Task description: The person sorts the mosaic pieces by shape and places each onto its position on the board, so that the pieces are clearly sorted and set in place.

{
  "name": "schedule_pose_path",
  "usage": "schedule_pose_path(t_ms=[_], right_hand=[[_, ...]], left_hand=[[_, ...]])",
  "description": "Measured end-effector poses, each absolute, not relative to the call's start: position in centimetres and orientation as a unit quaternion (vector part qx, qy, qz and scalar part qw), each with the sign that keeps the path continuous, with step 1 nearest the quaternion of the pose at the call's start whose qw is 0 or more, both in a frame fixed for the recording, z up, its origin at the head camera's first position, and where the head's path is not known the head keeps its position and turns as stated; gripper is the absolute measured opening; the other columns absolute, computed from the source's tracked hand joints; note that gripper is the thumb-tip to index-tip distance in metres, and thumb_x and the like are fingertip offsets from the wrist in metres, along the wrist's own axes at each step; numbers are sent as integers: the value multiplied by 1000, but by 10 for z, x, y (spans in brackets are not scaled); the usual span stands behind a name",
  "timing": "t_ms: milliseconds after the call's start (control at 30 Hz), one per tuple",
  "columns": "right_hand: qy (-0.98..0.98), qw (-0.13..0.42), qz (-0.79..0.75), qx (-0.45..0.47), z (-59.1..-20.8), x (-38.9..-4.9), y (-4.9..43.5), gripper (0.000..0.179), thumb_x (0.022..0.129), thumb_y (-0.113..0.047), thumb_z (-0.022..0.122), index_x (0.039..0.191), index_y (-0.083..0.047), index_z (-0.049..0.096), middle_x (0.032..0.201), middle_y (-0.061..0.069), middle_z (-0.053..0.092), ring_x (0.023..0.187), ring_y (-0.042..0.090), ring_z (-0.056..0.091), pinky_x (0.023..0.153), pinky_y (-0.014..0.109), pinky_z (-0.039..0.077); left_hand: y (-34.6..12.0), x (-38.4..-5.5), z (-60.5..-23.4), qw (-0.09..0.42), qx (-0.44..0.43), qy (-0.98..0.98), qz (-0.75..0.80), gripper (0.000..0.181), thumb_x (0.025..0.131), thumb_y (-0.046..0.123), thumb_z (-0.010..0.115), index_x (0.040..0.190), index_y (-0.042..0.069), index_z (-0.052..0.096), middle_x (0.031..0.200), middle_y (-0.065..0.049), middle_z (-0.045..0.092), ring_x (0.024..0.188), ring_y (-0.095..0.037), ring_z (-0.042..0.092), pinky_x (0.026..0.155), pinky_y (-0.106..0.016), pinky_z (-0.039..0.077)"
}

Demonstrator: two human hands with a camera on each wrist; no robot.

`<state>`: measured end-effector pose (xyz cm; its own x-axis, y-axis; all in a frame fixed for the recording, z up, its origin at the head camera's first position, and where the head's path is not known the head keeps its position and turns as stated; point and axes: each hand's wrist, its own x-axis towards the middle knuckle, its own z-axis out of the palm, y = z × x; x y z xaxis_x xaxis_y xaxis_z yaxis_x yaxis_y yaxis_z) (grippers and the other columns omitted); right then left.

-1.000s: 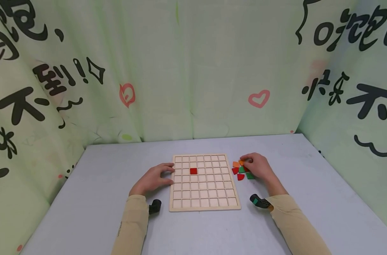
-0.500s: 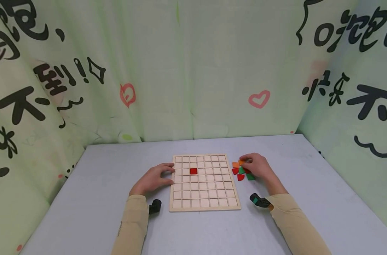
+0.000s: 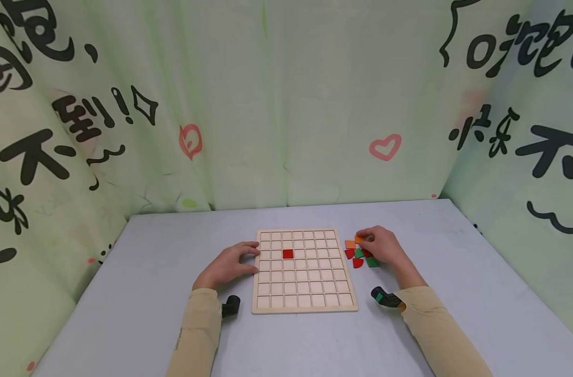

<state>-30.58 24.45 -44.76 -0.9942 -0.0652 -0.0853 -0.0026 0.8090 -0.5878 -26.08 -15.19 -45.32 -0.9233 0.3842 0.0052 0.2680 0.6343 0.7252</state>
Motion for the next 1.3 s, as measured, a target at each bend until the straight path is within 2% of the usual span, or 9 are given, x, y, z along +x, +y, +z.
schedule_pose_path(t_ms=[267, 467, 633, 867, 1300], right_hand=[[950, 39, -306, -36, -447, -303, 244, 35, 96, -15, 63, 127, 2, 62, 123, 23, 59, 108, 36, 54, 91, 45, 53], [944, 24, -326, -36, -449, -303, 244, 39, 97, -18, 62, 131, 3, 59, 128, 25, 54, 118, 40, 50, 95, 49, 50], [940, 8, -341, -27, -451, -304, 244, 39, 97, -17, 61, 132, 1, 58, 129, 24, 53, 118, 40, 50, 94, 48, 51], [915, 14, -404, 10, -452, -304, 243, 44, 98, -22, 59, 138, -4, 55, 139, 23, 49, 123, 39, 49, 97, 47, 50], [886, 27, -462, 11, -451, -299, 232, 44, 98, -28, 60, 138, -10, 56, 140, 19, 50, 120, 35, 54, 97, 45, 48]], left_hand=[[-150, -259, -452, 79, 170, 904, 384, 43, 81, 13, 80, 121, 3, 67, 145, -7, 50, 138, -28, 39, 113, -43, 33], [-150, -259, -452, 78, 171, 904, 385, 42, 81, 12, 80, 120, 3, 67, 144, -7, 50, 138, -29, 40, 113, -43, 34], [-150, -260, -453, 79, 173, 903, 386, 42, 82, 12, 79, 121, 3, 67, 145, -7, 50, 138, -29, 39, 113, -43, 34], [-151, -260, -454, 78, 171, 903, 386, 42, 81, 12, 80, 121, 3, 67, 145, -7, 50, 138, -28, 39, 113, -43, 33], [-152, -260, -454, 81, 169, 901, 391, 42, 82, 13, 79, 121, 4, 67, 145, -6, 50, 139, -28, 39, 114, -43, 33]])
